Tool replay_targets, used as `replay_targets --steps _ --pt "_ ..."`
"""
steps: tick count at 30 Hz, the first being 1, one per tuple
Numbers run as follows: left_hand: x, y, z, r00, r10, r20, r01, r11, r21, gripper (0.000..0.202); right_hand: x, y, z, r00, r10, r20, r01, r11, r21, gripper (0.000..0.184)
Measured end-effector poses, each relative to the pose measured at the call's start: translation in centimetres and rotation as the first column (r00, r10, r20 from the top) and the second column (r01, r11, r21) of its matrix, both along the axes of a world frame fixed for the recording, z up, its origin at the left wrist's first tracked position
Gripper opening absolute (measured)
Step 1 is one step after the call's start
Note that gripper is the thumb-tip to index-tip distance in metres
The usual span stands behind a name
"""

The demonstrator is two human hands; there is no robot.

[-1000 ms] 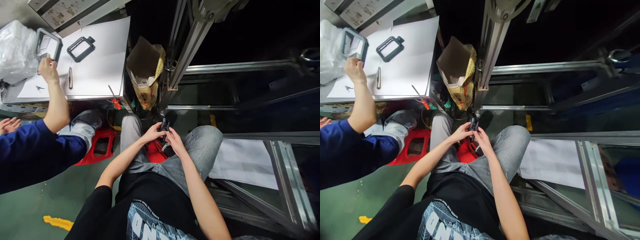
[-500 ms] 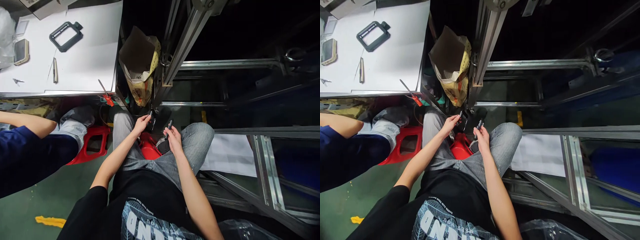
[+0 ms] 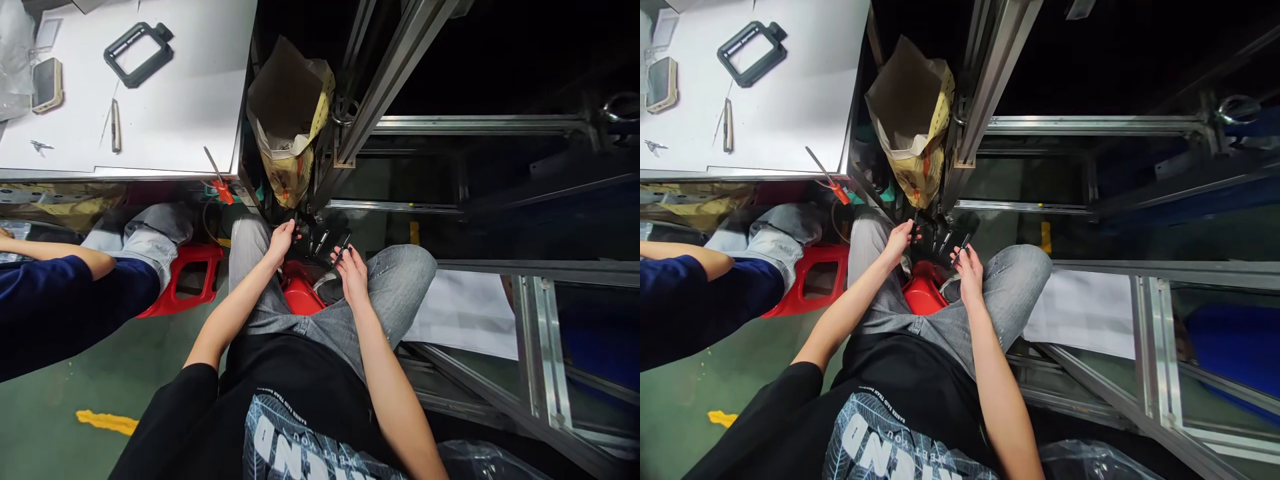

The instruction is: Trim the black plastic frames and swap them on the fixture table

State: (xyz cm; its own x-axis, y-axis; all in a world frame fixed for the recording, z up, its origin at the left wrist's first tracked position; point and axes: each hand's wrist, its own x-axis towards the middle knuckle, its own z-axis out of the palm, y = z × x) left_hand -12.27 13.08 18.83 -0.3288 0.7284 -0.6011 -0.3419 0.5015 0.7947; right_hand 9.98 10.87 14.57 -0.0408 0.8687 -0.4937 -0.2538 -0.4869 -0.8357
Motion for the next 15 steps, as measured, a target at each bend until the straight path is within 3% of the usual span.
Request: replay_targets --steps 8,15 --pt "0.7 0.1 -0.5 0.995 -0.097 -0.035 0.098 0.995 0.018 0.028 -0.5 -0.3 0.6 0.998 0.065 0.019 -0.066 0.997 0.033 0.085" --pt "0.5 0.0 -1.6 0.987 -0.119 -0.104 0.125 0.990 0.057 0.030 -0.3 -0.2 0.5 0.999 -0.003 0.041 0.001 0.999 0.039 0.087"
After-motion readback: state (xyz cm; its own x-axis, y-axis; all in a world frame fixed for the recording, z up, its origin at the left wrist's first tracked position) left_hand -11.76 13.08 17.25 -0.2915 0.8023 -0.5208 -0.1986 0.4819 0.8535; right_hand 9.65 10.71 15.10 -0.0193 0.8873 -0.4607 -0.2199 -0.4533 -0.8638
